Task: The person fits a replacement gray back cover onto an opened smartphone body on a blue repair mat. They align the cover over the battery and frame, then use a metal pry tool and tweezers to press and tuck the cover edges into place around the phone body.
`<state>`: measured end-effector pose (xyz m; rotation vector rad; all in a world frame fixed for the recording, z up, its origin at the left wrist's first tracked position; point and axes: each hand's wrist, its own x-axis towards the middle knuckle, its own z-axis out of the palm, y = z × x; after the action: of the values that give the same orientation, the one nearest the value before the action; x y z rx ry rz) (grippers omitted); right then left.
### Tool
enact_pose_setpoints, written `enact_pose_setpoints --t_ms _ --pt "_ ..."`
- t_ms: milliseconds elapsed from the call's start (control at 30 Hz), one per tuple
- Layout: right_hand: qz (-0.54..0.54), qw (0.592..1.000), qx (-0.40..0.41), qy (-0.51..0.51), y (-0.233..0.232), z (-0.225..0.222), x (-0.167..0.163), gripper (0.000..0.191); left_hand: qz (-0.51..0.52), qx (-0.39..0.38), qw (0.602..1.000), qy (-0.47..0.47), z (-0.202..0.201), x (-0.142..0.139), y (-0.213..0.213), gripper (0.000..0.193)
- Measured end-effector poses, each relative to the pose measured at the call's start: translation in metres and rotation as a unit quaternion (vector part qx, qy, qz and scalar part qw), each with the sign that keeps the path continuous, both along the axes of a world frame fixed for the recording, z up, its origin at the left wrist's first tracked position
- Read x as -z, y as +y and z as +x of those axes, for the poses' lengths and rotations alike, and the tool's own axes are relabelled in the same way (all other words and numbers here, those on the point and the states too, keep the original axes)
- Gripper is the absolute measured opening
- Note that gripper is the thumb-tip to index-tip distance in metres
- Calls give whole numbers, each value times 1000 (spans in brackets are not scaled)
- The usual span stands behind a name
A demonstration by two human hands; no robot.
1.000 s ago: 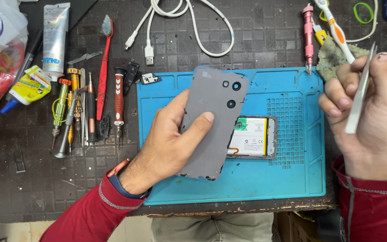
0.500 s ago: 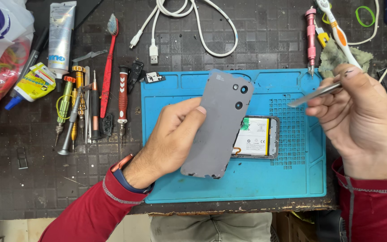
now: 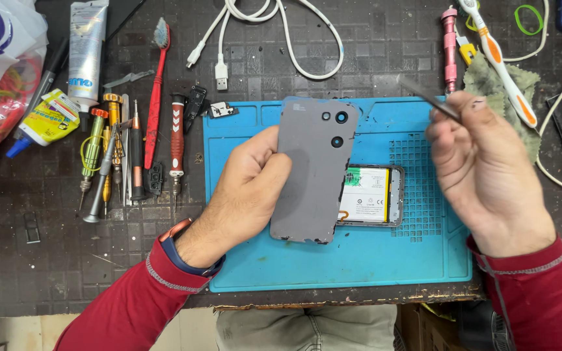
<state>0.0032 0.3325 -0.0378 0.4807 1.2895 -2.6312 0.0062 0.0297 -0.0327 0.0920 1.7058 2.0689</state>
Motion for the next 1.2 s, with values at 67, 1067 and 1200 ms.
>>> enact_pose_setpoints --t_ms 67,1067,1200 --pt "-74 997 -36 3 -4 0 -2 22 1 -1 1000 8 0 -2 1 36" --pt "50 989 -136 11 -5 3 -11 7 53 23 997 -51 2 -4 7 57" --pt "159 968 -191 -26 -5 13 -8 19 80 16 996 -39 2 -8 7 60"
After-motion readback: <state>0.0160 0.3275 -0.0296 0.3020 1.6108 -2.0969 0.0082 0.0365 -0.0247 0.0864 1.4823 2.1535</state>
